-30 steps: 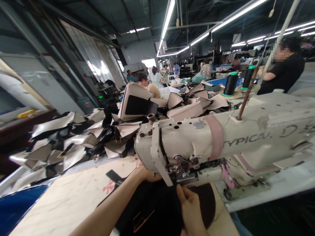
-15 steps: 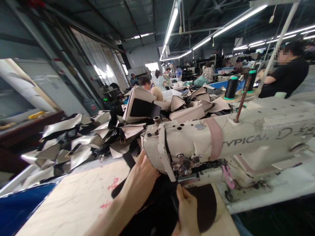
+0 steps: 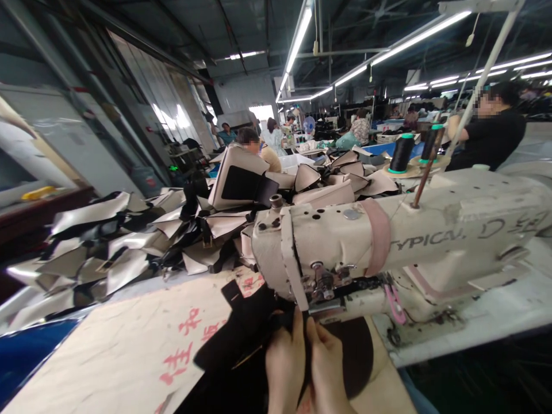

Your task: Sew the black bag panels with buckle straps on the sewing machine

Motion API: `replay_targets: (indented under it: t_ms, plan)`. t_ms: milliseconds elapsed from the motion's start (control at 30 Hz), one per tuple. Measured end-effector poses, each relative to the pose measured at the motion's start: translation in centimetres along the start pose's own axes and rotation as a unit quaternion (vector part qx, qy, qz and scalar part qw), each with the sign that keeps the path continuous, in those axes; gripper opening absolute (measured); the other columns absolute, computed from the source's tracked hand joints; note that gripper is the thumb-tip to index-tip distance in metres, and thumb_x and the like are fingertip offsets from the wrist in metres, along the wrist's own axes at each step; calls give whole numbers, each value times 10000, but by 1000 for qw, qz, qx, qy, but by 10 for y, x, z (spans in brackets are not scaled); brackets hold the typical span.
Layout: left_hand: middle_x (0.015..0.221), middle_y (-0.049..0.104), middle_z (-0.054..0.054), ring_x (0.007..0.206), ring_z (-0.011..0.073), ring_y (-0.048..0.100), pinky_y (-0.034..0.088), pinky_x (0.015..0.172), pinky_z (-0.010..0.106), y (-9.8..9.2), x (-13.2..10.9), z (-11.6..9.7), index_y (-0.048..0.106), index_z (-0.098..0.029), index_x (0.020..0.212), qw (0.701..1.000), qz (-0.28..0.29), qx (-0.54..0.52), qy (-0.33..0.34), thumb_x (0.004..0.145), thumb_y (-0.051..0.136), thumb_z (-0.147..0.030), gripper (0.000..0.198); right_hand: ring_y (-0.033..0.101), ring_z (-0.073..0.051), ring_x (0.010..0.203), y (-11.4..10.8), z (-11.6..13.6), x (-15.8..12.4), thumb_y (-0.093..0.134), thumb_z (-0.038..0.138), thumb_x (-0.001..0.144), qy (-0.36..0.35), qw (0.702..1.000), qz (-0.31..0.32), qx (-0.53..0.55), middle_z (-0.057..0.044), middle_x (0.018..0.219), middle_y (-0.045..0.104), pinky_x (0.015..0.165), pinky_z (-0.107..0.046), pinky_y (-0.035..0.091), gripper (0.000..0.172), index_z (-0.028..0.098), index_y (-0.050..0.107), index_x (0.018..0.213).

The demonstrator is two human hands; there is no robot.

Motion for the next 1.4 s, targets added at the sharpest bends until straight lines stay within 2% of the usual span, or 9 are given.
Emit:
replay_targets:
  t_ms: [133,267,433,600,833,1067,1200,1400]
  plan:
    - [950,689,110,1062,296,568,461,828,350,-7,6,19,622,-162,898,992,11,-55,-109,868,323,-472,432,586,-227,749,-2,-4,2,656,586,631,3,1000,-2,-13,-74,679,657,701,-287,450,512,88,699,743]
    - [1027,677,107,1121,282,530,428,869,329,-10,14,21,631,-166,923,992,26,-62,-108,860,360,-431,384,599,-234,786,1,-5,1,665,570,636,28,999,-8,43,-87,768,678,727,-295,457,516,95,704,832]
    - [1096,644,147,1136,296,513,431,854,324,-9,15,21,624,-142,991,983,24,-43,-179,858,359,-437,418,601,-234,803,2,4,2,669,579,621,11,1000,-22,9,-90,772,685,728,-280,457,509,100,707,790]
    - [981,680,169,1038,313,579,451,778,318,-13,15,17,649,-127,889,982,15,-37,-183,858,348,-447,441,591,-192,657,1,4,5,651,576,646,14,1000,-21,-16,-65,640,660,618,-247,447,480,99,688,688]
    - [973,681,177,1014,298,595,447,742,292,-18,14,11,660,-128,864,983,12,7,-183,858,349,-435,438,607,-214,719,0,-2,8,710,547,588,22,999,-25,19,-76,686,676,684,-261,456,461,102,698,706]
    - [929,688,155,970,296,612,439,718,292,-15,12,14,661,-153,882,984,28,21,-175,855,353,-388,388,579,-181,624,1,-4,4,732,503,596,46,997,-7,63,-51,604,647,583,-242,433,430,99,701,738]
    - [917,685,176,949,310,618,438,688,295,-14,12,16,661,-134,865,983,31,27,-180,853,352,-401,409,513,-132,528,-1,-5,5,712,494,632,32,998,-4,51,-20,537,602,509,-216,379,393,104,680,662]
    - [923,683,194,978,320,605,428,679,294,-17,20,13,670,-119,834,985,33,25,-170,855,349,-392,422,477,-114,528,-1,1,10,685,512,645,5,999,30,16,-14,559,591,519,-211,366,405,108,652,640]
Point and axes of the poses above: each hand's wrist, its own x-axis towards the middle knuckle, its own y-axis out of the palm, z = x × y, the point moved 6 cm from there along x, towards the middle knuckle
